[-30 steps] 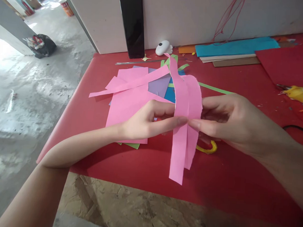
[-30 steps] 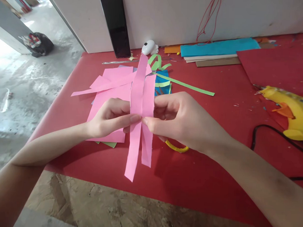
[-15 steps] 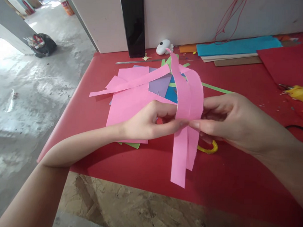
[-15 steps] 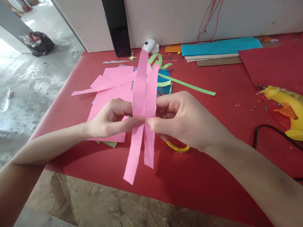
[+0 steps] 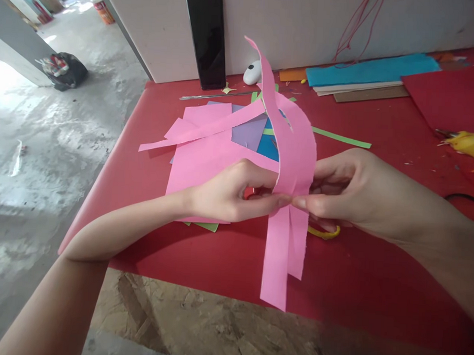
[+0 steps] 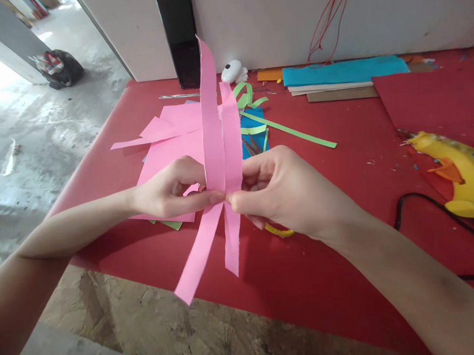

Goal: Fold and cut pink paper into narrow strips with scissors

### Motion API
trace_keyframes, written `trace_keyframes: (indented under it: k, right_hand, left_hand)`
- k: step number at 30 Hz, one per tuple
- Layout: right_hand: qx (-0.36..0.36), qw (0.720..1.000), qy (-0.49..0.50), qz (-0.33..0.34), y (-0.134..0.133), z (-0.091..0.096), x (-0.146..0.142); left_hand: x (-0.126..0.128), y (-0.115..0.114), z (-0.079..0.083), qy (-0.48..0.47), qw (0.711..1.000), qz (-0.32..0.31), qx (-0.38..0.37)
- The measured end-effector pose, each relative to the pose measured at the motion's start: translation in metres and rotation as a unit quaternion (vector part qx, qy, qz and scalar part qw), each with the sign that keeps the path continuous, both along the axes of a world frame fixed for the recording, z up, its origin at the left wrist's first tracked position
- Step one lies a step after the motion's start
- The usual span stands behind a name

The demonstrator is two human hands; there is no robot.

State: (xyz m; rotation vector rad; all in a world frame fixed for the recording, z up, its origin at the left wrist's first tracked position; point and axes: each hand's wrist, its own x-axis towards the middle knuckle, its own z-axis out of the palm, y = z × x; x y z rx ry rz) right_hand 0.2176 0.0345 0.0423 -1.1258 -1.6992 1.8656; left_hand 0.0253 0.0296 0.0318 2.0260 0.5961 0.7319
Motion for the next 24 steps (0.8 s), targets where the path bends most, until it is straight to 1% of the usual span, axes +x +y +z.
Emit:
trace_keyframes:
  k: [3, 5, 7, 12, 16, 20, 24]
  right_hand:
    - [-0.014, 1.0, -0.008, -0.003, 0.0, 0.0, -0.001]
    - [-0.022, 1.0, -0.014, 0.001, 0.0, 0.0, 0.0]
    - [-0.019, 1.0, -0.018, 0.005, 0.0, 0.001, 0.001]
    - [0.032, 0.999, -0.017, 0.016, 0.0, 0.005, 0.003]
    - [0.055, 0.998, -0.006, 0.024, 0.001, 0.007, 0.005]
    - [0.064, 0.998, 0.004, 0.018, 0.001, 0.006, 0.006]
    - [0.083, 0.996, 0.011, 0.011, 0.001, 0.007, 0.008]
  left_hand:
    - [-0.001, 0.002, -0.001, 0.029, 1.0, 0.003, 0.002]
    - [-0.002, 0.003, -0.001, 0.024, 1.0, -0.005, 0.0]
    - [-0.002, 0.003, 0.0, 0.01, 1.0, -0.012, -0.021]
    - [-0.002, 0.003, 0.004, -0.039, 0.994, -0.024, -0.104]
    - [-0.001, 0.002, 0.007, -0.068, 0.988, -0.032, -0.135]
    - [0.0, 0.003, 0.01, -0.038, 0.993, -0.007, -0.115]
    - [0.002, 0.002, 0.011, -0.037, 0.995, 0.014, -0.088]
